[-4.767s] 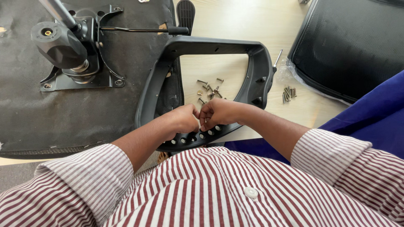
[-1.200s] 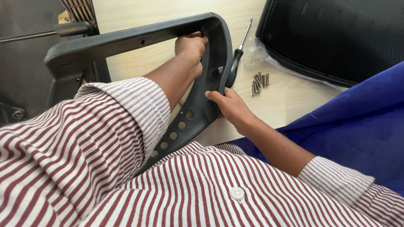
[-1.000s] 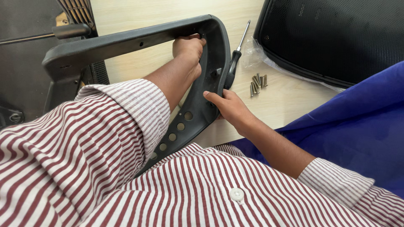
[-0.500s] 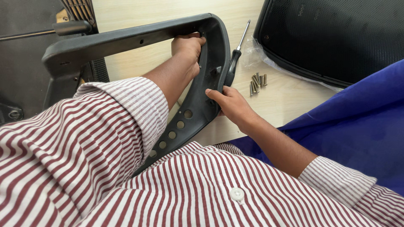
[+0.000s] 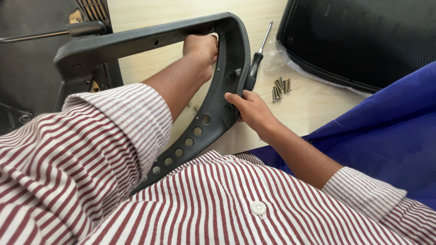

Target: The person holds a black plastic chair back frame and inserts screws into its holes. They then use a screwdriver to tighten the screws into the frame. The task involves assembling a chair component.

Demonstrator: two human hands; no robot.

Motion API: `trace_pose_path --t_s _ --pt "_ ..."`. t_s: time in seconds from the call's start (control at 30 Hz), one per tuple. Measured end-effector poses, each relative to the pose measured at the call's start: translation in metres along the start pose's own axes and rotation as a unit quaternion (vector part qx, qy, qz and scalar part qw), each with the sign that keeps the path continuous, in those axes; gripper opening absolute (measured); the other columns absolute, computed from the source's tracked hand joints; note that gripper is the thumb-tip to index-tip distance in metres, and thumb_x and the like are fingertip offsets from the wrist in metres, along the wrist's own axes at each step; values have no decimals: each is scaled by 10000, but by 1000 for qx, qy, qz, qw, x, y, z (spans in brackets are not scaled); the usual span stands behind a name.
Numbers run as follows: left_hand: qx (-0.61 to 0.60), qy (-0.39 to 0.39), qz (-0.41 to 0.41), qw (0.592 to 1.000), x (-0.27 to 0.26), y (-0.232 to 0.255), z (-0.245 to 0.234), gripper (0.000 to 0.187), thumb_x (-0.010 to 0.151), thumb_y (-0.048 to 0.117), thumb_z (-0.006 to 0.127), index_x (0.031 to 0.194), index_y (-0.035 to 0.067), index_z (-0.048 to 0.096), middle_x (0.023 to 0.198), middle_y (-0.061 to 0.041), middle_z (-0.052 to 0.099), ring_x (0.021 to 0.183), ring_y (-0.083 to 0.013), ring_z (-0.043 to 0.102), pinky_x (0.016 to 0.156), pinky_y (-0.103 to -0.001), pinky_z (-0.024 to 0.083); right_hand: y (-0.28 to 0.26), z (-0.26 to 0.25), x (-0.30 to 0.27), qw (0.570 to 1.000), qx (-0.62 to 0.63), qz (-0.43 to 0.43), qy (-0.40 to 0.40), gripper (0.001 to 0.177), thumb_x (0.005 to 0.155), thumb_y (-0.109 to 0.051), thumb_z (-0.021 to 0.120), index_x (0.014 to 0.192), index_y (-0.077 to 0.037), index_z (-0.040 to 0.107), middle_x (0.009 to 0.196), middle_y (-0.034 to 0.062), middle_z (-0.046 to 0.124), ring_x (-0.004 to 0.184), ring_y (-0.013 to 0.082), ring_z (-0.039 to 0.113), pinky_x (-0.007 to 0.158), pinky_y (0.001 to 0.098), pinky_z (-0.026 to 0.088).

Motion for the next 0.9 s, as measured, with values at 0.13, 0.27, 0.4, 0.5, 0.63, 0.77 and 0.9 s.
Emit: trace_pose_path --t_s 0.13,0.27,0.4,0.5,0.63,0.77,0.9 --pt "132 -25 66 989 -12 11 -15 125 889 50 624 921 23 741 845 -60 749 679 -120 738 582 -255 604 0 0 2 1000 3 -1 -1 484 943 -396 589 1164 26 670 985 106 730 867 166 714 787 328 596" --pt "366 -20 117 923 -33 23 -27 158 922 60 597 999 29 731 900 -99 748 699 -185 755 608 -278 602 0 0 4 1000 13 -15 -6 465 945 -375 592 1154 33 671 981 104 731 860 163 713 788 325 596" --pt "480 -71 35 874 -41 16 -29 145 923 44 657 966 -48 761 909 -144 764 759 -197 749 648 -313 597 1 0 4 999 30 -25 -15 444 949 -356 593 1149 32 668 976 105 730 843 164 713 772 326 594" --pt "438 -98 7 894 -39 2 -25 92 909 74 701 941 3 749 903 -114 762 751 -181 735 643 -299 613 2 0 6 999 34 -23 -17 440 948 -353 592 1154 30 666 978 100 733 844 160 719 766 316 598" --pt "405 -96 7 909 -29 -9 -26 78 901 65 706 900 16 767 892 -107 762 750 -183 734 646 -297 613 3 -1 8 999 38 -24 -16 454 946 -362 596 1166 30 664 984 89 735 847 158 724 760 317 602" --pt "437 -77 -1 896 -28 -9 -26 99 910 80 717 905 -6 767 896 -111 767 752 -189 747 653 -295 600 3 -1 9 999 30 -18 -15 475 955 -397 589 1169 20 668 972 87 730 829 159 720 749 314 597" --pt "451 -79 27 889 -38 -3 -25 65 883 35 717 899 -10 761 908 -114 766 778 -205 766 642 -308 612 4 -9 9 999 21 -20 24 556 1005 -491 500 1092 19 703 883 97 733 771 160 719 710 309 602"
Point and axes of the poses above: each hand's wrist, its own x-axis towards the middle knuckle, its own z-axis out of the palm, y = z × x, the point moved 4 cm from there along x, towards the middle knuckle
